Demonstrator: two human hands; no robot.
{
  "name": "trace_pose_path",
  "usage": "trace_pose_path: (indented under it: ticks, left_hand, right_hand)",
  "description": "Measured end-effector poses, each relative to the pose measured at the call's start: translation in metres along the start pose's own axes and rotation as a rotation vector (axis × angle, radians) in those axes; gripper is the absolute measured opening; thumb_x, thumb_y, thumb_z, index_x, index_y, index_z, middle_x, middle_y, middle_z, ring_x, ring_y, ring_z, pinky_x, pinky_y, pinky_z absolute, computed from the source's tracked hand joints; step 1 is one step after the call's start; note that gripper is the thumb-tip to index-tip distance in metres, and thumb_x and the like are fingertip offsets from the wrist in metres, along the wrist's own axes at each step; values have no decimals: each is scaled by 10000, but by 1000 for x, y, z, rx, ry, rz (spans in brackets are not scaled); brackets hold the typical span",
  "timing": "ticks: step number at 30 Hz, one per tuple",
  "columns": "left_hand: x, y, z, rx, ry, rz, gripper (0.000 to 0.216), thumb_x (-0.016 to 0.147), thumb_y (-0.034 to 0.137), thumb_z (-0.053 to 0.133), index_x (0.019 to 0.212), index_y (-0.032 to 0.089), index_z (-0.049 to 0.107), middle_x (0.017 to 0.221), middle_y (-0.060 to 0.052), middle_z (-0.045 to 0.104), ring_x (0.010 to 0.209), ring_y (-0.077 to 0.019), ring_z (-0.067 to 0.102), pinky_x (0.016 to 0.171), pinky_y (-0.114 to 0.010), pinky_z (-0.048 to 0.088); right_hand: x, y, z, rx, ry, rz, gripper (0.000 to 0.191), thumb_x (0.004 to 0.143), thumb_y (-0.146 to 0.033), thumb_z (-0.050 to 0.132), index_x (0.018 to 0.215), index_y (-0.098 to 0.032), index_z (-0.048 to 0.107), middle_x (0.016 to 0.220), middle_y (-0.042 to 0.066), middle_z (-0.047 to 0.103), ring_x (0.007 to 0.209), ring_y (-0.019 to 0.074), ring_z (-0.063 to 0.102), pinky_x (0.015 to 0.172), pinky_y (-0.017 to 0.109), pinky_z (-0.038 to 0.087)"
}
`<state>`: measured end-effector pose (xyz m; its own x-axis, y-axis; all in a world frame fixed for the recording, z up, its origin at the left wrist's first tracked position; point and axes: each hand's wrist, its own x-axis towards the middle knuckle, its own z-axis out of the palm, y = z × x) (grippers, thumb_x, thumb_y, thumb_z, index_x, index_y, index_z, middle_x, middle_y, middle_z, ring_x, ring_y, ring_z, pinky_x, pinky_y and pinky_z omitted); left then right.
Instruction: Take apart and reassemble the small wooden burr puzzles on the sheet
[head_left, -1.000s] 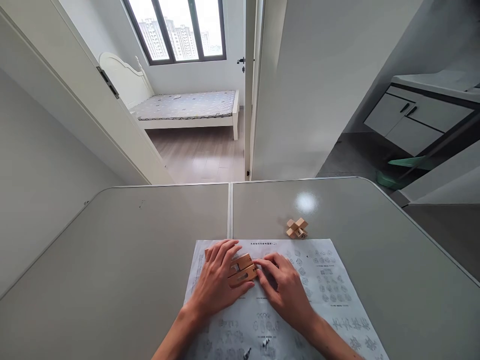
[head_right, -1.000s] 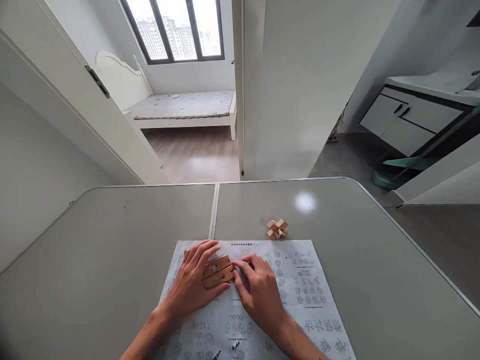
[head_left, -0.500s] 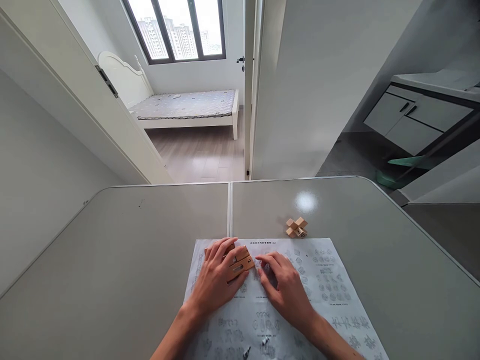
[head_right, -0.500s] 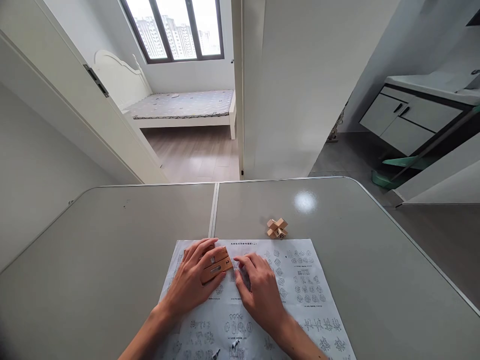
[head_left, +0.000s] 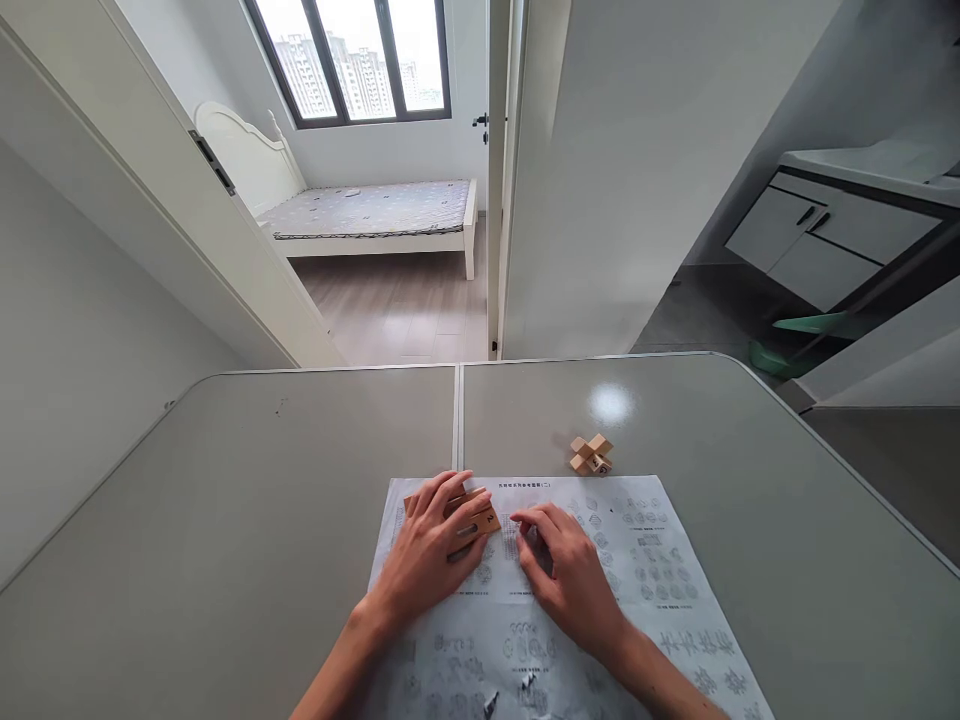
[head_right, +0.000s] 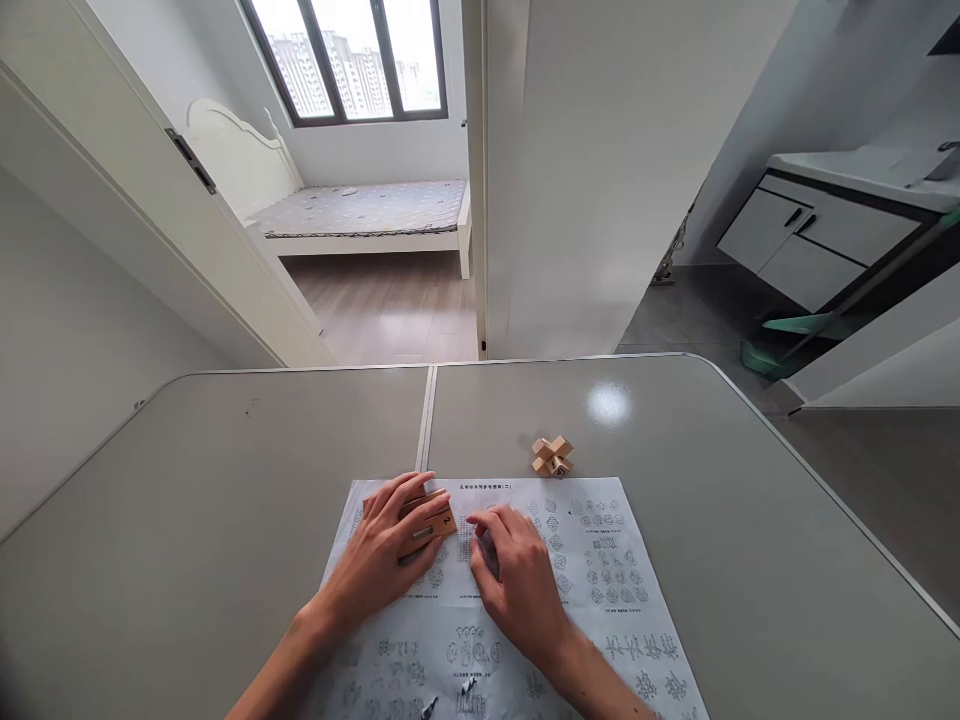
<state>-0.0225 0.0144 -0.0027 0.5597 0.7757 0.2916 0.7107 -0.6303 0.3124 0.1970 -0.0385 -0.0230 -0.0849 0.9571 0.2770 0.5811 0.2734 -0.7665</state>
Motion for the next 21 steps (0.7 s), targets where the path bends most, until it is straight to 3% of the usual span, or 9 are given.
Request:
trace_pose_path:
  ticks: [6, 11, 17, 21]
  left_hand:
    - [1, -18, -8, 18, 37, -24, 474, 928, 211, 657, 1380, 348, 615, 1464, -80, 596, 1388, -318, 520, 1100, -504, 480]
    - [2, -21, -10, 29, 52, -25, 457, 930, 206, 638, 1370, 323, 611, 1421, -93, 624, 1369, -314, 534, 1090, -490, 480]
    - [1, -22, -9, 5, 11, -52, 465, 948, 290, 684, 1395, 299, 556, 1478, -108, 550, 1393, -330, 480, 1121, -522, 437]
    - [-1, -23, -8, -12, 6, -87, 486, 967, 353, 681, 1417, 284, 511, 1506, -114, 508, 1401, -328, 454, 1133, -528, 416]
  right_hand:
    - [3, 4, -7, 396, 41, 227, 186, 1028, -375, 542, 1042, -225, 651, 825, 26, 639, 677, 193, 612, 635, 316, 528]
    - [11, 12, -13, 781, 232, 395, 230, 1018, -472, 560, 1072, -256, 499, 824, -24, 606, 528, 125, 534, 480, 248, 454]
    - [17, 23, -25, 732, 386, 401, 252, 1022, -425, 567, 1189, -275, 452, 837, -42, 599, 508, 107, 541, 517, 257, 505]
    - [20, 27, -36, 689, 413, 495, 447, 968, -518, 640, 1306, -290, 457, 822, -37, 629, 491, 125, 585, 392, 212, 456]
